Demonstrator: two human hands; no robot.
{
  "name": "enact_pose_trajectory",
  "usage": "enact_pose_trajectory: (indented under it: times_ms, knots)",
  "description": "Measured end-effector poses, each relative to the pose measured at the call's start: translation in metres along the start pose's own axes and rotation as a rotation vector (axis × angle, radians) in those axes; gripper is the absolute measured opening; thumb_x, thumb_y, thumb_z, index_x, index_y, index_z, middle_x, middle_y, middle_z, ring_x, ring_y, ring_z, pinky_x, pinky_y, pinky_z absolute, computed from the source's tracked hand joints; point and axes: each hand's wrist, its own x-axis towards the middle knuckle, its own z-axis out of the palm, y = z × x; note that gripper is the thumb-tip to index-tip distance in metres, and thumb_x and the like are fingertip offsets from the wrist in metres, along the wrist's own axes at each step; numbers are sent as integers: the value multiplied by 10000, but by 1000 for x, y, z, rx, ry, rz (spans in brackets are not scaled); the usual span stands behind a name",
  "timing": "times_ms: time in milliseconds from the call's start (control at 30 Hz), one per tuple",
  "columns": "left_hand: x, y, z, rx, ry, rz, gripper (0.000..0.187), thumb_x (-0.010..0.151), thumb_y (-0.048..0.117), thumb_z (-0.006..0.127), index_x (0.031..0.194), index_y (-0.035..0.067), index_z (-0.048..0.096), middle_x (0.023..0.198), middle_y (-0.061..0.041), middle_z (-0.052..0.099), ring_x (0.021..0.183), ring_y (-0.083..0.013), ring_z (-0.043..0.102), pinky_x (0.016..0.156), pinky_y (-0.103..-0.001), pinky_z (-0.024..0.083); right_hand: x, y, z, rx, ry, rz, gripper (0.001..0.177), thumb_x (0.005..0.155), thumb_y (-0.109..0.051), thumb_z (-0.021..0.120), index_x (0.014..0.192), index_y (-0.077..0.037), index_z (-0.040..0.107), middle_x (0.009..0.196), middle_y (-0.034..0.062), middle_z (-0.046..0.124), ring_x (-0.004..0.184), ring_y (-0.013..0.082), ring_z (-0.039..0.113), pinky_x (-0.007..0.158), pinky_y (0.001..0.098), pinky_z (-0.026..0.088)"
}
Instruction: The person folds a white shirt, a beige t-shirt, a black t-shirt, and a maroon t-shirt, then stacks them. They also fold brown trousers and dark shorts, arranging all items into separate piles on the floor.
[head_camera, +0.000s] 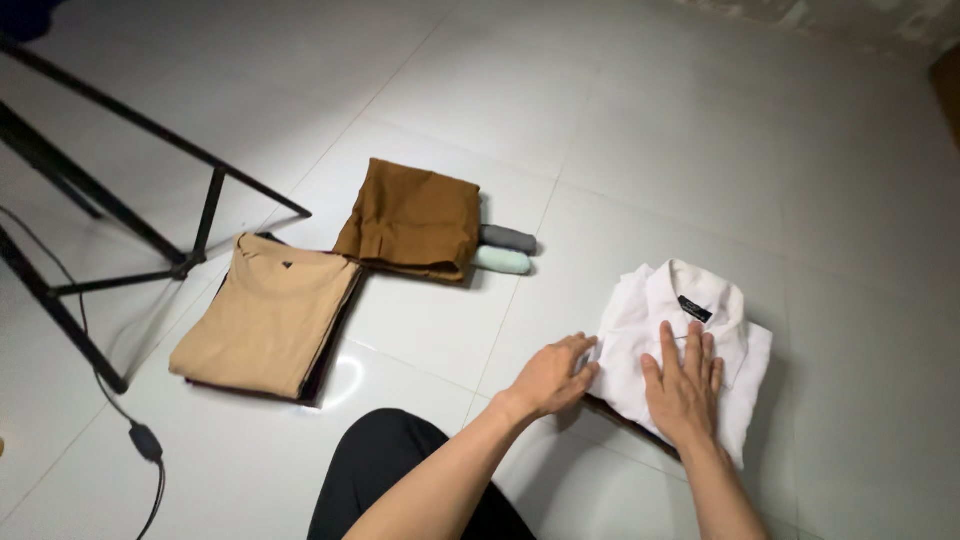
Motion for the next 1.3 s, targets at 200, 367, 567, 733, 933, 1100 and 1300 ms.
enact_pose_trajectory:
  times_ms: [200,367,567,733,933,1100,1300]
  knots:
    - [-3,14,4,13,-155,-74,512,942,234,585,1362,-60,578,1250,-281,672,1047,-423,674,978,-468,507,-1,-2,-4,38,-18,7,660,990,-460,461,1588,-201,357,1686,215,173,1548,415,126,1220,582,92]
    - [2,13,4,26,-163,-83,554,951,248,590,1403,-69,536,1213,-302,676,1100,-430,659,997,-466,504,1,-4,-5,21,-3,8,667,982,-468,469,1587,-208,360,1685,203,177,1557,402,125,1228,576,95]
    - [5,6,15,36,-120,-51,667,921,232,629,1483,-63,427,1343,-321,585,1220,-460,590,1055,-478,462,0,-2,-4,14,-16,26,663,989,-463,476,1590,-218,342,1688,196,165,1562,385,109,1238,557,77]
    - [15,3,-11,-9,47,0,685,907,205,698,1483,-63,442,1465,-296,523,1335,-436,539,1126,-463,422,4,-8,-12,33,-68,46,681,984,-464,479,1595,-212,316,1685,213,122,1556,390,77,1228,555,57]
    - [13,-48,-91,-194,370,-234,579,897,254,720,1418,47,574,1425,-199,628,1291,-309,604,1010,-376,501,-13,-23,-42,139,10,-14,753,974,-417,538,1612,-106,286,1669,263,145,1540,439,114,1207,593,58]
    - [-94,-135,-196,378,818,-344,763,875,344,771,1478,-23,481,1500,-314,469,1407,-459,393,1173,-525,286,-82,-78,-55,305,282,-96,710,931,-227,610,1574,-47,372,1623,253,353,1526,444,300,1227,569,201]
    - [-202,-173,-257,61,1266,-1054,1176,856,413,870,1513,-90,33,1551,-391,122,1472,-528,162,1150,-527,265,-144,-150,-62,549,54,-151,646,861,-97,632,1481,-24,466,1516,223,492,1407,407,453,1130,468,367]
